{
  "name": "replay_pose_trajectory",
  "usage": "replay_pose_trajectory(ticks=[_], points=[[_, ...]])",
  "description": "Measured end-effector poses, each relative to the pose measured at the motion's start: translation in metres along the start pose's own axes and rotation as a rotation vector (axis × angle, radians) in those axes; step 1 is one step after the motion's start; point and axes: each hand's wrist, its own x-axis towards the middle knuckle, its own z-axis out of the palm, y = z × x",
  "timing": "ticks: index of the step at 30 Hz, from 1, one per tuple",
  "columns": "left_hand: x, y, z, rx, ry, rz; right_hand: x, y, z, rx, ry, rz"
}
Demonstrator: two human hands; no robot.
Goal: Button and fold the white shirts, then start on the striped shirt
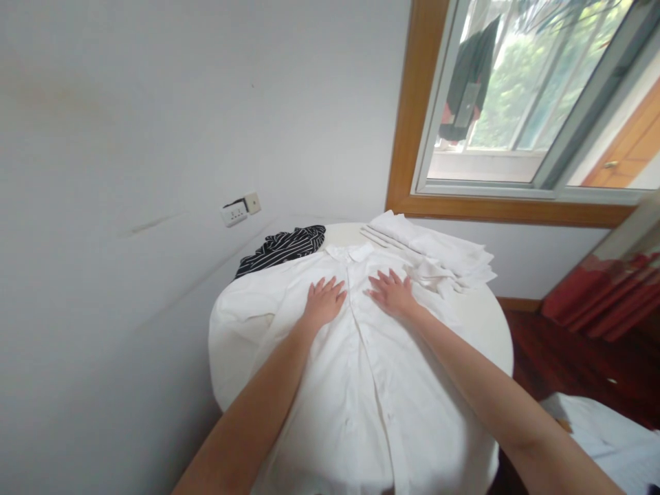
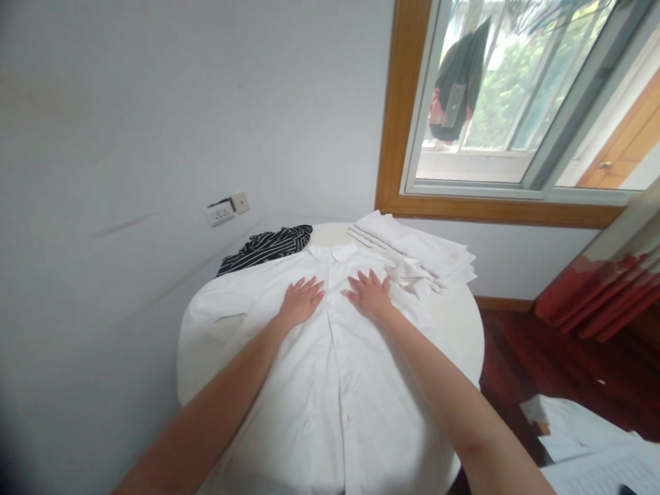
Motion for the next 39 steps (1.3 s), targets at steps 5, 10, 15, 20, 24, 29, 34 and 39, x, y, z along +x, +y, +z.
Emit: replay_pose_trajectory(ticks=[5,10,15,20,24,29,34,39], points=[[-0.002,0.003,0.0,0.058,-0.03,-0.043,-0.004,0.005,0.014,-0.051,-0.15,0.061],[0.0,0.002,-0.008,0.076,0.064,-0.076,0.001,0.002,0.002,-0.084,-0.194,0.084],[0.024,-0.007,-0.016,0.129,0.16,-0.01,0.025,-0.012,-0.009,-0.109,0.016,0.01],[0.046,-0.018,-0.007,0.088,0.004,0.06,0.045,-0.03,0.011,-0.04,-0.023,-0.045],[0.05,-0.019,0.005,0.091,-0.074,0.009,0.048,-0.035,0.03,-0.005,-0.061,0.045],[0.055,-0.019,0.006,0.113,-0.109,-0.008,0.052,-0.031,0.033,-0.013,-0.084,0.074],[0.063,-0.02,0.006,0.171,-0.14,-0.045,0.062,-0.024,0.034,-0.054,-0.119,0.09],[0.07,-0.021,0.011,0.182,-0.116,-0.063,0.07,-0.019,0.037,-0.05,-0.121,0.099]])
